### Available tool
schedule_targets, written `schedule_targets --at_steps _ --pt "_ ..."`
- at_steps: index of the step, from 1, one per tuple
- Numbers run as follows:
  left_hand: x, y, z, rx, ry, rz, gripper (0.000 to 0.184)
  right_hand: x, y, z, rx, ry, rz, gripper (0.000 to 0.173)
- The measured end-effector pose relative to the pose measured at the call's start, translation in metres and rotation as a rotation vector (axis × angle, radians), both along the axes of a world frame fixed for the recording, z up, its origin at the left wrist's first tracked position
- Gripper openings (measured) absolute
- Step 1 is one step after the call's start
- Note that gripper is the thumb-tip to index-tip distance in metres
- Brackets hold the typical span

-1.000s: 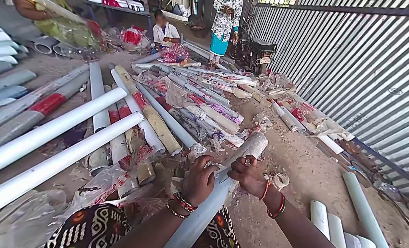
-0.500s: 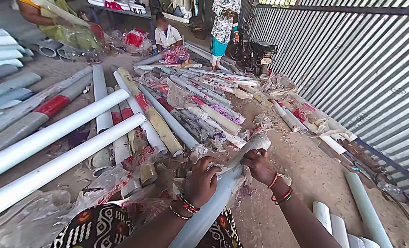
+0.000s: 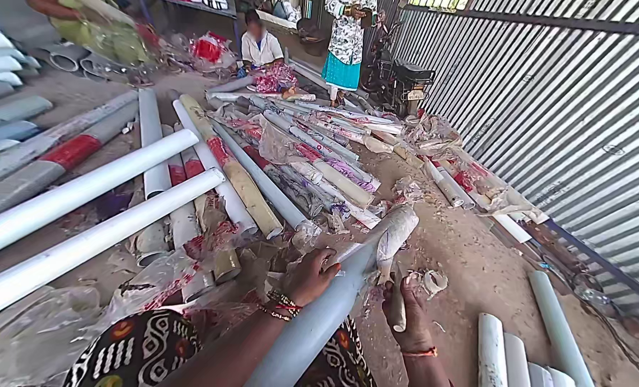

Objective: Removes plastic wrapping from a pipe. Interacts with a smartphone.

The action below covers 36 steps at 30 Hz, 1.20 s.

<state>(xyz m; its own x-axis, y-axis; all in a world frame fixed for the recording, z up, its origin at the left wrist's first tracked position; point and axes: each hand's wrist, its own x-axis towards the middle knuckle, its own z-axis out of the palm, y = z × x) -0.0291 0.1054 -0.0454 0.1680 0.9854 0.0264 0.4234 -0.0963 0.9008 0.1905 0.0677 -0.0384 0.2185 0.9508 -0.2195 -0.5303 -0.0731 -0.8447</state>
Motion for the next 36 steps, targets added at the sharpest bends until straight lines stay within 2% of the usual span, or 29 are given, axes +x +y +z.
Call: schedule_targets --at_steps 1,3,5,6,7,9,10,11,12,14,18,19,20,22,25,28,33,36 --pt "-0.001 0.001 -0.001 -0.022 -0.018 -0.014 0.048 -0.002 -0.006 -0.007 -0.047 0.175 -0.032 0.047" --pt "-0.001 0.0 -0.001 -0.025 -0.029 -0.048 0.054 -0.008 -0.021 -0.018 -0.167 0.334 -0.02 0.057" --pt "-0.004 -0.002 0.002 -0.047 0.039 -0.126 0.069 -0.02 -0.042 -0.013 -0.328 0.252 0.047 0.052" --pt "-0.006 -0.003 0.006 -0.084 0.107 -0.188 0.082 -0.027 -0.053 -0.006 -0.362 0.134 0.088 0.043" --pt "-0.007 -0.005 0.009 -0.134 0.183 -0.251 0.099 -0.029 -0.065 -0.003 -0.302 -0.01 0.159 0.029" --pt "-0.006 -0.006 0.01 -0.214 0.235 -0.337 0.125 -0.027 -0.077 -0.003 -0.064 -0.372 0.281 0.073" --pt "-0.008 -0.006 0.011 -0.247 0.236 -0.378 0.131 -0.027 -0.077 -0.007 0.063 -0.58 0.292 0.082" --pt "-0.01 -0.007 0.014 -0.282 0.239 -0.418 0.135 -0.025 -0.075 -0.015 0.17 -0.77 0.282 0.082" --pt "-0.012 -0.007 0.016 -0.306 0.246 -0.446 0.137 -0.024 -0.072 -0.022 0.232 -0.9 0.278 0.077" --pt "-0.015 -0.008 0.018 -0.317 0.263 -0.457 0.141 -0.025 -0.069 -0.029 0.234 -0.951 0.239 0.067" --pt "-0.015 -0.012 0.02 -0.347 0.298 -0.425 0.143 -0.027 -0.076 -0.02 0.022 -0.584 0.136 0.043" --pt "-0.016 -0.012 0.019 -0.35 0.285 -0.418 0.142 -0.027 -0.08 -0.018 0.04 -0.561 0.123 0.04" --pt "-0.017 -0.011 0.019 -0.355 0.271 -0.411 0.142 -0.026 -0.083 -0.02 0.118 -0.623 0.117 0.042" --pt "-0.017 -0.01 0.017 -0.362 0.259 -0.41 0.141 -0.025 -0.085 -0.027 0.313 -0.898 0.121 0.051" --pt "-0.016 -0.011 0.017 -0.354 0.248 -0.403 0.14 -0.027 -0.071 -0.036 0.414 -1.193 0.165 0.05" --pt "-0.016 -0.013 0.02 -0.353 0.253 -0.405 0.136 -0.033 -0.059 -0.041 0.537 -1.379 0.14 0.049" --pt "-0.015 -0.012 0.015 -0.346 0.234 -0.401 0.137 -0.036 -0.059 -0.043 0.519 -1.498 0.212 0.044" --pt "-0.016 -0.011 0.012 -0.356 0.228 -0.4 0.137 -0.043 -0.059 -0.048 0.498 -1.65 0.126 0.044"
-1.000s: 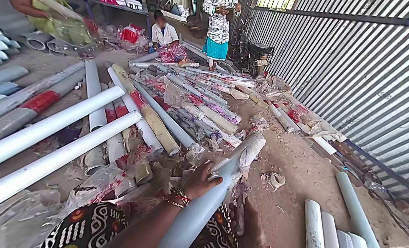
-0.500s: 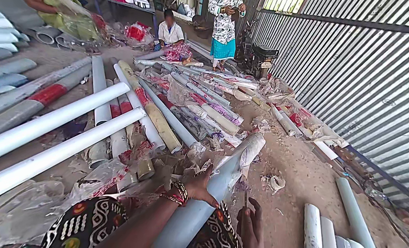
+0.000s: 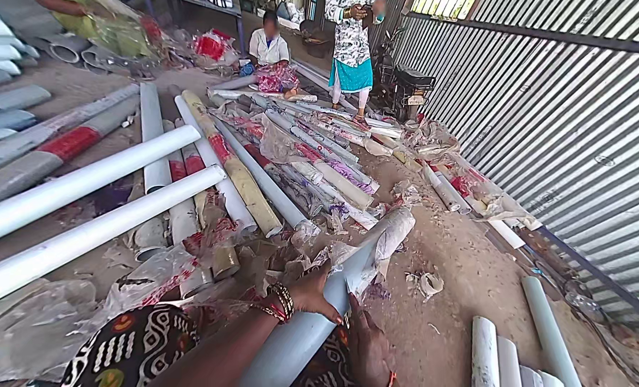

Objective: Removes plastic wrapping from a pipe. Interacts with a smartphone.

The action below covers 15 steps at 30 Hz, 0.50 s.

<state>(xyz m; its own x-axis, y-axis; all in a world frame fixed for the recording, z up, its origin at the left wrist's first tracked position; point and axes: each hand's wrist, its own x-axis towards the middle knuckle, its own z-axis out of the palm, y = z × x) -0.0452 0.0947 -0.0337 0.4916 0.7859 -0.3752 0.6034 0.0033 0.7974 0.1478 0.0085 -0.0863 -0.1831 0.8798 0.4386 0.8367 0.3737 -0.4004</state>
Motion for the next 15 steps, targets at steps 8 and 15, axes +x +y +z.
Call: schedule_targets --at_steps 8,15 --pt "0.0 0.0 0.003 -0.009 0.023 0.014 0.135 -0.006 0.007 -0.001 -0.047 -0.029 -0.051 0.045" --pt "-0.001 -0.002 0.005 -0.005 0.046 0.025 0.135 0.01 0.041 0.014 -0.318 0.017 -0.148 0.043"
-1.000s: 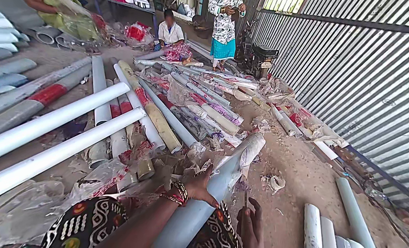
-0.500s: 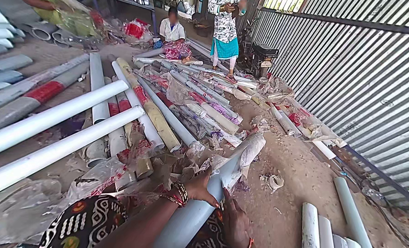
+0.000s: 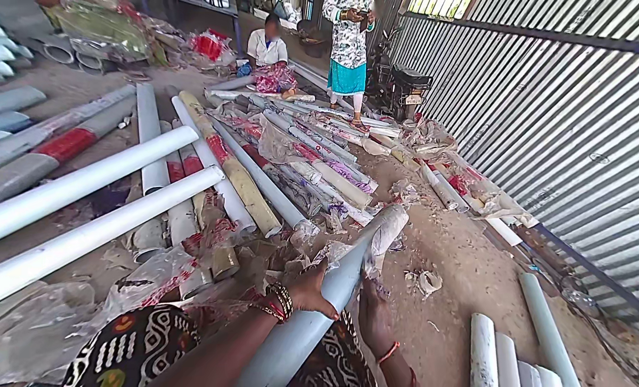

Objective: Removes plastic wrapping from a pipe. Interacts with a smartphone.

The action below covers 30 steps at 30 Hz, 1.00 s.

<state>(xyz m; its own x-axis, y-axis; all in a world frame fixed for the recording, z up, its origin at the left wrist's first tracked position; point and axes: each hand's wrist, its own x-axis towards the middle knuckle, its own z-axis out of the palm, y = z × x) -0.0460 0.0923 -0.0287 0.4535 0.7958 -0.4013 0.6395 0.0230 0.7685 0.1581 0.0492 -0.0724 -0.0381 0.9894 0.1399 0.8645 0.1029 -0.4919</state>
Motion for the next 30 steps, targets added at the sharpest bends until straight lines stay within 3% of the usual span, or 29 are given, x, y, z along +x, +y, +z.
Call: schedule_targets --at_steps 2,4,6,8,10,12,18,25,30 --pt "-0.001 0.0 -0.001 -0.004 0.002 0.011 0.136 0.024 0.017 -0.003 -0.026 0.136 0.043 0.038" --pt "-0.003 -0.001 -0.006 -0.017 -0.013 0.023 0.138 0.042 0.023 -0.02 0.0 0.526 0.142 0.036" --pt "-0.004 0.0 -0.006 -0.008 -0.038 0.03 0.138 0.043 0.015 -0.024 0.003 0.855 0.215 0.051" --pt "-0.003 -0.002 -0.002 -0.004 -0.05 0.025 0.137 0.032 -0.002 -0.024 0.138 0.742 0.302 0.05" --pt "0.0 -0.004 0.0 -0.015 -0.048 0.012 0.136 0.019 -0.018 -0.023 0.303 0.415 0.345 0.045" --pt "0.001 -0.004 0.002 -0.015 -0.038 -0.006 0.134 0.01 -0.025 -0.016 0.337 0.181 0.305 0.043" --pt "0.004 -0.002 0.0 -0.006 -0.034 0.023 0.133 0.011 -0.012 -0.021 0.383 0.016 0.262 0.041" --pt "0.002 0.0 -0.003 -0.002 0.005 0.027 0.135 0.024 0.032 0.0 0.118 0.177 0.275 0.041" --pt "-0.005 -0.003 -0.004 0.015 -0.034 0.035 0.134 0.027 0.034 0.021 -0.281 0.777 0.333 0.047"
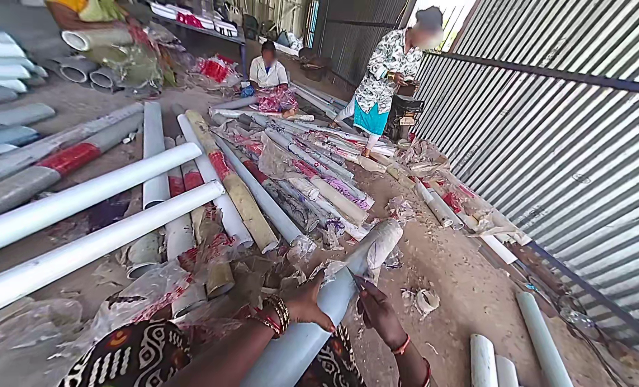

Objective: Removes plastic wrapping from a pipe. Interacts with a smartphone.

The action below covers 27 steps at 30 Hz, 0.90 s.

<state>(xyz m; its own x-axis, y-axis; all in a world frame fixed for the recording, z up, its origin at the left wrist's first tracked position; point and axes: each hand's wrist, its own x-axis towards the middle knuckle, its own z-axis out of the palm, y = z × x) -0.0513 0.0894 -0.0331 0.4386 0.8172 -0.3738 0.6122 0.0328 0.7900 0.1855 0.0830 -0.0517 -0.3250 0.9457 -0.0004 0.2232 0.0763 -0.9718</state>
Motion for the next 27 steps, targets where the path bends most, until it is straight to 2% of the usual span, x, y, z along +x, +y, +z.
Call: schedule_targets --at_steps 2,6,10,13,18,24,27 --pt "-0.001 -0.001 -0.002 0.014 -0.039 0.009 0.135 -0.009 -0.021 -0.004 0.112 -0.103 -0.041 0.044" --pt "-0.001 0.002 -0.008 0.006 -0.028 -0.003 0.139 -0.027 -0.064 -0.016 0.554 -0.525 -0.17 0.038" --pt "0.0 0.001 -0.004 0.0 -0.007 0.011 0.139 -0.026 -0.056 -0.028 0.715 -0.67 -0.232 0.036" --pt "0.004 0.0 0.004 -0.011 0.056 0.012 0.138 -0.018 -0.039 -0.026 0.688 -0.676 -0.218 0.037" --pt "0.005 0.005 -0.003 -0.011 0.075 0.044 0.141 -0.015 -0.024 -0.021 0.662 -0.71 -0.152 0.038" --pt "0.0 -0.001 0.002 -0.006 0.077 0.066 0.139 -0.026 -0.022 -0.005 0.507 -0.775 -0.123 0.038" --pt "0.002 -0.005 0.003 0.003 0.111 0.054 0.141 -0.027 -0.008 0.009 0.352 -0.861 -0.162 0.038"
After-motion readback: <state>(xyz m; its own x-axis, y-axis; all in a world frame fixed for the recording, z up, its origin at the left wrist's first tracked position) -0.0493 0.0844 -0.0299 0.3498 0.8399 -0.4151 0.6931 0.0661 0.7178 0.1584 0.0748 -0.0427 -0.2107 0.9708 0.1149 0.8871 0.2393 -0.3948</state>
